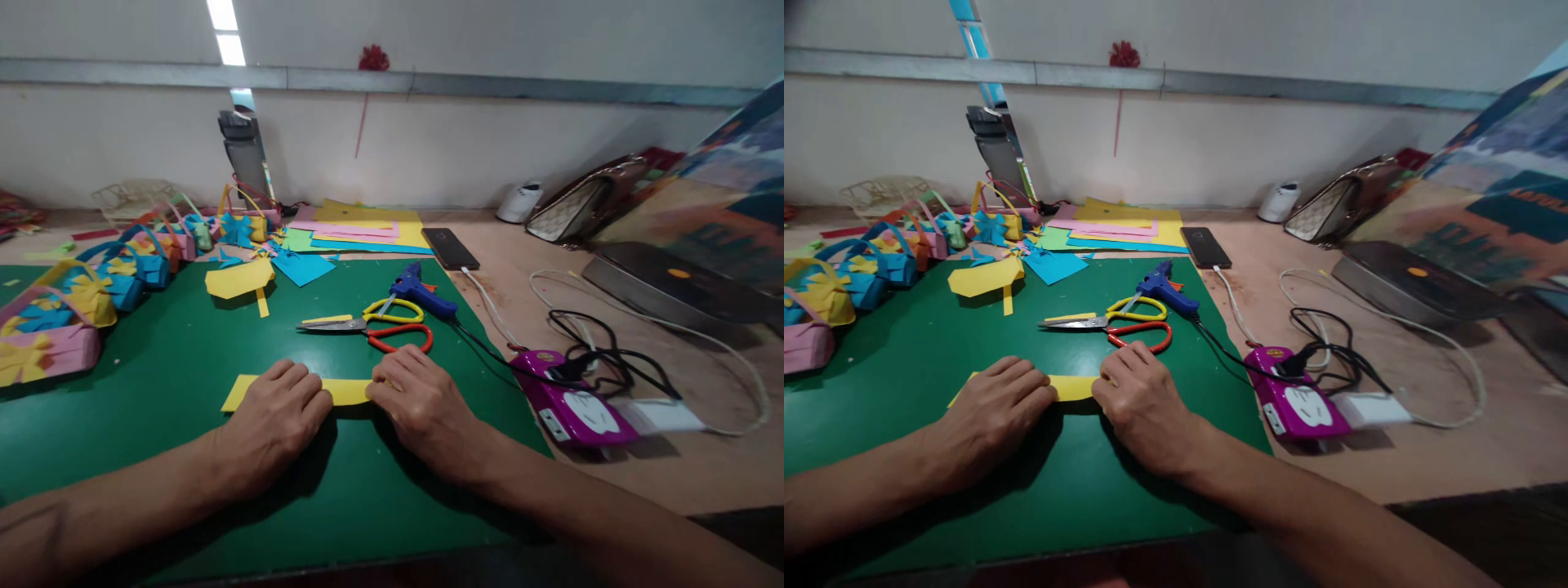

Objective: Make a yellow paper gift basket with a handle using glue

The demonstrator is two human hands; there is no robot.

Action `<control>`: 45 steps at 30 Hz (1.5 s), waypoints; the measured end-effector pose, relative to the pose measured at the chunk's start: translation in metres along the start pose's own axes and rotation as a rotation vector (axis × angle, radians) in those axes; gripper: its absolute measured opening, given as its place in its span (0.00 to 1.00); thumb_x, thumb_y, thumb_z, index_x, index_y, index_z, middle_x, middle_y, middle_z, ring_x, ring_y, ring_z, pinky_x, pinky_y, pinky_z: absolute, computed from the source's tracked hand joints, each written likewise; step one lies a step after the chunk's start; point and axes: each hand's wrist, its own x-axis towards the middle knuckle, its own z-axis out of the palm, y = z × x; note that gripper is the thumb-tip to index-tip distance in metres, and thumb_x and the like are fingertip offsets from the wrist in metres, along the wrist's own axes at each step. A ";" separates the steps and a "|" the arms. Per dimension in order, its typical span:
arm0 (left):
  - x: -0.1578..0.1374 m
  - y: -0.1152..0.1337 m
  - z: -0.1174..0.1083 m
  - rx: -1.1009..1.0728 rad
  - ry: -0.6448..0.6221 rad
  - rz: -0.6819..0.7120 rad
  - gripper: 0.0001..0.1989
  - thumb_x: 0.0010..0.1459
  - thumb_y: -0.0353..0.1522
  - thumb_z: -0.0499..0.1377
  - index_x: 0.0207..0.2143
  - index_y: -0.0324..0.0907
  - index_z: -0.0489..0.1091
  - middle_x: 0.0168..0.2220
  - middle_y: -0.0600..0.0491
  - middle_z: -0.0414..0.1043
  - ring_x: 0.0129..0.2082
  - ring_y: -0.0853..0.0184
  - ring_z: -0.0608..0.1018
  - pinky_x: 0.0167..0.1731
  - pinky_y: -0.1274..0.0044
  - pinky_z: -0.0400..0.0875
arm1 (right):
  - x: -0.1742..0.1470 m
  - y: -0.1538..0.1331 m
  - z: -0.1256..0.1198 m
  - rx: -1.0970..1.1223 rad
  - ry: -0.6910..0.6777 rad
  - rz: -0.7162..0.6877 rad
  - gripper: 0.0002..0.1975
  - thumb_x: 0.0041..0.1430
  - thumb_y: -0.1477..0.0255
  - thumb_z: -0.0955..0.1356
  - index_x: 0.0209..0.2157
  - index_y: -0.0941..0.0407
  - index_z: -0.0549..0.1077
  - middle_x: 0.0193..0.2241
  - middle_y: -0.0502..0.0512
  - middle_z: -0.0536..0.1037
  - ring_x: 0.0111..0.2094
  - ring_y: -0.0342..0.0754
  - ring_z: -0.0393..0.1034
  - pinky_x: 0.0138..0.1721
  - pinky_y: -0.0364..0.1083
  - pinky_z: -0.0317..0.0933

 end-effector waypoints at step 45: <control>0.004 -0.005 -0.001 0.032 0.235 0.018 0.09 0.61 0.29 0.51 0.41 0.38 0.69 0.42 0.45 0.73 0.41 0.60 0.72 0.43 0.66 0.62 | -0.003 0.011 0.001 0.128 -0.074 0.042 0.10 0.56 0.80 0.62 0.22 0.58 0.68 0.22 0.51 0.68 0.25 0.43 0.59 0.27 0.42 0.49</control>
